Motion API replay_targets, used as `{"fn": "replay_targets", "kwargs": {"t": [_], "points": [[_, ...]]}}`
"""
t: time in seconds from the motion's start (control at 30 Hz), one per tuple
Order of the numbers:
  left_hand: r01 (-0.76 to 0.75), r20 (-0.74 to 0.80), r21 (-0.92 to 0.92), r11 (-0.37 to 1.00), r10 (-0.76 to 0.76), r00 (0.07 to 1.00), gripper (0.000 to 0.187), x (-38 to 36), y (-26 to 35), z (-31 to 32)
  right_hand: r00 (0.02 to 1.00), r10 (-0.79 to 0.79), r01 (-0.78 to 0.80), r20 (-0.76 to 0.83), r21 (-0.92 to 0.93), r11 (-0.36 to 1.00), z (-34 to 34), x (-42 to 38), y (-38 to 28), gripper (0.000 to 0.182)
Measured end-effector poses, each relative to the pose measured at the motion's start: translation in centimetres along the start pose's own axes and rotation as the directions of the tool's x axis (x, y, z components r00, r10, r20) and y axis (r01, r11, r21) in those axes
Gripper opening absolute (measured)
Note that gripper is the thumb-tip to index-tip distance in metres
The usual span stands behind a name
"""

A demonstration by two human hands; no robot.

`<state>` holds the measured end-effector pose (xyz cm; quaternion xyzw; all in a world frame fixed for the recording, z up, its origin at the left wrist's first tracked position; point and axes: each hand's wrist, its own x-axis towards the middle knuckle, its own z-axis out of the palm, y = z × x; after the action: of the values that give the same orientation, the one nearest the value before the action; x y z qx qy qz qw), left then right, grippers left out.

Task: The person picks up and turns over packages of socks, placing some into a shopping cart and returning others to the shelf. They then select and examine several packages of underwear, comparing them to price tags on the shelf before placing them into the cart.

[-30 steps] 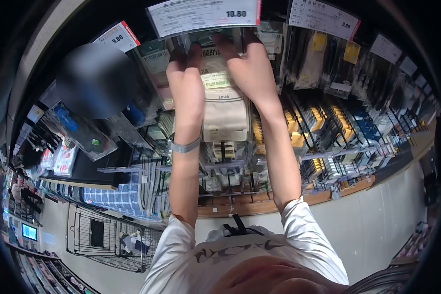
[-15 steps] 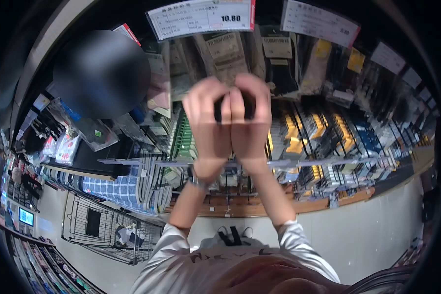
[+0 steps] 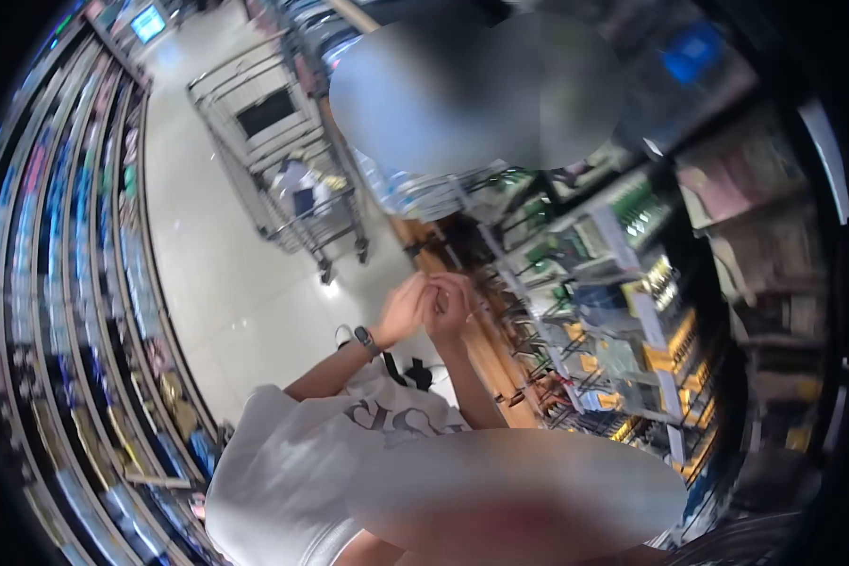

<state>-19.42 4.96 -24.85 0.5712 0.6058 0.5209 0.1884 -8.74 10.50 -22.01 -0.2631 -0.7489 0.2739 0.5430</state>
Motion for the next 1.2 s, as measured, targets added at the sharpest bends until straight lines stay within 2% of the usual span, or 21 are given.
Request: {"fn": "replay_targets", "kwargs": {"t": [0.07, 0.17, 0.27, 0.37, 0.43, 0.53, 0.6, 0.63, 0.73, 0.77, 0.8, 0.83, 0.87, 0.9, 1.0, 1.03, 1.13, 1.2], "points": [[0.003, -0.045, 0.176, 0.984, 0.005, 0.999, 0.011, -1.8, -3.8, -5.5, 0.993, -0.012, 0.003, 0.120, 0.074, 0.997, 5.9, -2.0, 1.1, 0.017], [0.050, -0.037, 0.211, 0.976, -0.043, 0.998, 0.010, -3.7, -6.5, -14.1, 0.946, 0.013, -0.044, 0.325, 0.087, 0.995, 12.7, -4.4, 0.4, 0.020], [0.279, -0.111, 0.221, 0.935, -0.261, 0.959, 0.009, -5.4, -10.5, -19.4, 0.909, 0.088, -0.153, 0.407, 0.131, 0.979, 18.2, -5.9, -0.9, 0.014], [0.357, -0.186, 0.289, 0.888, -0.313, 0.931, 0.015, -4.4, -16.2, -22.4, 0.847, 0.085, -0.183, 0.524, 0.139, 0.973, 23.4, -6.1, -0.5, 0.009], [0.359, -0.243, 0.349, 0.865, -0.286, 0.927, 0.019, -2.6, -21.7, -23.9, 0.832, 0.113, -0.217, 0.544, 0.131, 0.967, 26.4, -4.7, 0.0, 0.008], [0.316, -0.309, 0.551, 0.772, -0.162, 0.937, 0.021, 1.7, -28.9, -25.8, 0.809, 0.146, -0.243, 0.569, 0.097, 0.965, 30.7, -1.4, 2.2, 0.007], [0.337, -0.309, 0.572, 0.748, -0.184, 0.933, 0.023, 4.2, -33.8, -26.3, 0.802, 0.159, -0.267, 0.576, 0.108, 0.958, 34.7, 1.6, 5.5, 0.007], [0.347, -0.311, 0.588, 0.731, -0.192, 0.931, 0.024, 5.1, -36.4, -26.8, 0.794, 0.148, -0.234, 0.589, 0.071, 0.970, 36.9, 3.1, 7.6, 0.007], [0.475, -0.231, 0.669, 0.572, -0.447, 0.864, 0.025, 5.0, -41.9, -27.4, 0.784, 0.050, -0.068, 0.619, 0.005, 0.998, 44.3, 7.3, 14.3, 0.004], [0.597, -0.170, 0.674, 0.436, -0.694, 0.699, 0.038, 5.3, -42.8, -27.8, 0.786, 0.026, -0.025, 0.618, -0.011, 1.000, 46.7, 7.9, 16.7, 0.002], [0.630, -0.261, 0.664, 0.403, -0.665, 0.700, 0.045, 4.8, -44.3, -27.1, 0.755, 0.015, 0.027, 0.656, -0.054, 0.998, 49.6, 8.4, 19.1, 0.002], [0.636, -0.253, 0.678, 0.368, -0.695, 0.673, 0.047, 6.0, -44.1, -27.5, 0.718, 0.029, 0.067, 0.695, -0.110, 0.992, 51.1, 7.9, 21.3, 0.003], [0.643, -0.239, 0.689, 0.334, -0.732, 0.637, 0.049, 6.4, -43.5, -27.9, 0.672, 0.057, 0.103, 0.738, -0.170, 0.980, 51.5, 6.6, 22.7, 0.005], [0.639, -0.196, 0.689, 0.341, -0.762, 0.618, 0.049, 6.9, -43.7, -28.4, 0.584, 0.115, 0.204, 0.804, -0.283, 0.937, 52.0, 5.5, 24.5, 0.012], [0.631, -0.082, 0.686, 0.362, -0.823, 0.562, 0.048, 7.2, -44.1, -29.0, 0.414, 0.233, 0.191, 0.880, -0.334, 0.923, 52.2, 3.4, 25.3, 0.016], [0.619, -0.048, 0.693, 0.370, -0.832, 0.552, 0.048, 7.2, -44.1, -29.2, 0.490, 0.148, 0.242, 0.859, -0.296, 0.924, 52.3, 2.8, 25.8, 0.020], [0.598, 0.003, 0.695, 0.399, -0.834, 0.552, 0.047, 6.8, -44.3, -29.3, 0.457, 0.205, 0.226, 0.865, -0.336, 0.914, 51.9, 1.8, 25.5, 0.018], [0.579, 0.008, 0.717, 0.387, -0.837, 0.548, 0.046, 5.8, -44.3, -29.1, 0.460, 0.172, 0.250, 0.871, -0.313, 0.916, 51.6, 1.1, 25.2, 0.018]]}}
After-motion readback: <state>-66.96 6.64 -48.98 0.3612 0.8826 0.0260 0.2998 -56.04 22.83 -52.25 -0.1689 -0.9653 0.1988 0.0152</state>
